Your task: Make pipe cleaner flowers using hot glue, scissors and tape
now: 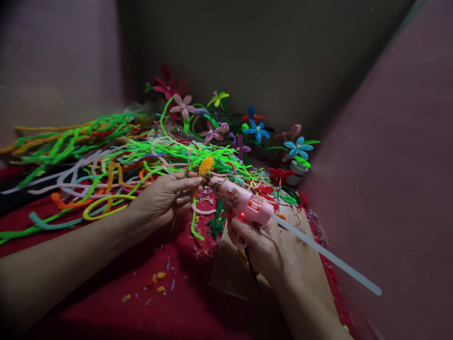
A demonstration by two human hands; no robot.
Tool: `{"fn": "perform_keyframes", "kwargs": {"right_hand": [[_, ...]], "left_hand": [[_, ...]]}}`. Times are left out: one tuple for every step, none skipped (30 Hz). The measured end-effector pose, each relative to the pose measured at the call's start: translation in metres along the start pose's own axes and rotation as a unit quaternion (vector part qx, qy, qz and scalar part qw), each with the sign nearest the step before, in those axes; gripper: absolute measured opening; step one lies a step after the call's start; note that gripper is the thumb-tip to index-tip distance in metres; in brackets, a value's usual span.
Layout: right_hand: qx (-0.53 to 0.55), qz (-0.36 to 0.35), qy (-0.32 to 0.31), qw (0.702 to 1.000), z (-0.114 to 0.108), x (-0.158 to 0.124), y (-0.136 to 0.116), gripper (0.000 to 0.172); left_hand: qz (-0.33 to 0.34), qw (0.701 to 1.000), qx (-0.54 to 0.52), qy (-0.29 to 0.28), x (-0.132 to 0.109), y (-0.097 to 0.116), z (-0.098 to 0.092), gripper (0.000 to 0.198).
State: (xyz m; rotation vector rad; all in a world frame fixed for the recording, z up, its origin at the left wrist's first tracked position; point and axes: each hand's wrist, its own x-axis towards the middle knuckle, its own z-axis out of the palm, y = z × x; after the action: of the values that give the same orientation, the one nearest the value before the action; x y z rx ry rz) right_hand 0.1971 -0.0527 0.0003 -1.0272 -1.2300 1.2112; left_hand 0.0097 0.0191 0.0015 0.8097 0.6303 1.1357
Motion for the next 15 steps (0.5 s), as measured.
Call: {"fn": "perform_keyframes", "kwargs": {"right_hand": [[-0.037,-0.005,0.003,0.999,-0.003,-0.002,0.002,0.018],[-0.076,-0.015,0.011,0.997,-0.005,-0.004,0.003,0.016],[-0.119,-0.026,0.020,0.992,-0.006,-0.005,0.002,0.015],[-0.159,-0.039,0.030,0.986,-0.006,-0.006,0.000,0.015],[-0.191,-0.050,0.039,0.980,-0.006,-0.006,-0.003,0.015],[-0.215,-0.057,0.043,0.974,-0.004,-0.006,-0.006,0.015],[-0.230,-0.063,0.045,0.970,-0.003,-0.007,-0.008,0.014],[-0.245,-0.071,0.048,0.966,-0.001,-0.007,-0.010,0.014],[-0.266,-0.077,0.048,0.960,0.001,-0.007,-0.011,0.014],[-0.293,-0.085,0.051,0.951,0.002,-0.008,-0.012,0.015],[-0.326,-0.095,0.055,0.939,0.002,-0.009,-0.012,0.016],[-0.359,-0.106,0.062,0.925,0.002,-0.010,-0.012,0.018],[-0.389,-0.115,0.068,0.912,0.001,-0.011,-0.011,0.019],[-0.413,-0.125,0.074,0.899,0.001,-0.012,-0.010,0.020],[-0.430,-0.135,0.079,0.889,0.000,-0.012,-0.009,0.021]], "left_hand": [[-0.001,1.000,0.008,0.003,0.000,0.000,0.000,0.012],[-0.004,1.000,0.017,0.009,0.000,-0.001,0.000,0.011],[-0.009,1.000,0.025,0.017,0.000,-0.001,0.000,0.011],[-0.014,0.999,0.032,0.025,0.000,-0.001,0.001,0.011],[-0.018,0.999,0.037,0.031,-0.001,-0.001,0.001,0.012],[-0.021,0.998,0.041,0.033,-0.002,-0.001,0.002,0.012],[-0.021,0.998,0.044,0.032,-0.002,-0.002,0.002,0.013],[-0.020,0.998,0.046,0.027,-0.003,-0.002,0.003,0.013],[-0.017,0.998,0.050,0.021,-0.003,-0.003,0.003,0.013],[-0.015,0.998,0.055,0.017,-0.004,-0.004,0.003,0.013],[-0.014,0.998,0.059,0.013,-0.004,-0.005,0.003,0.013],[-0.014,0.998,0.065,0.011,-0.004,-0.006,0.003,0.012],[-0.014,0.997,0.071,0.010,-0.003,-0.007,0.002,0.012],[-0.014,0.997,0.076,0.008,-0.003,-0.007,0.002,0.012],[-0.016,0.997,0.080,0.007,-0.003,-0.008,0.002,0.011]]}}
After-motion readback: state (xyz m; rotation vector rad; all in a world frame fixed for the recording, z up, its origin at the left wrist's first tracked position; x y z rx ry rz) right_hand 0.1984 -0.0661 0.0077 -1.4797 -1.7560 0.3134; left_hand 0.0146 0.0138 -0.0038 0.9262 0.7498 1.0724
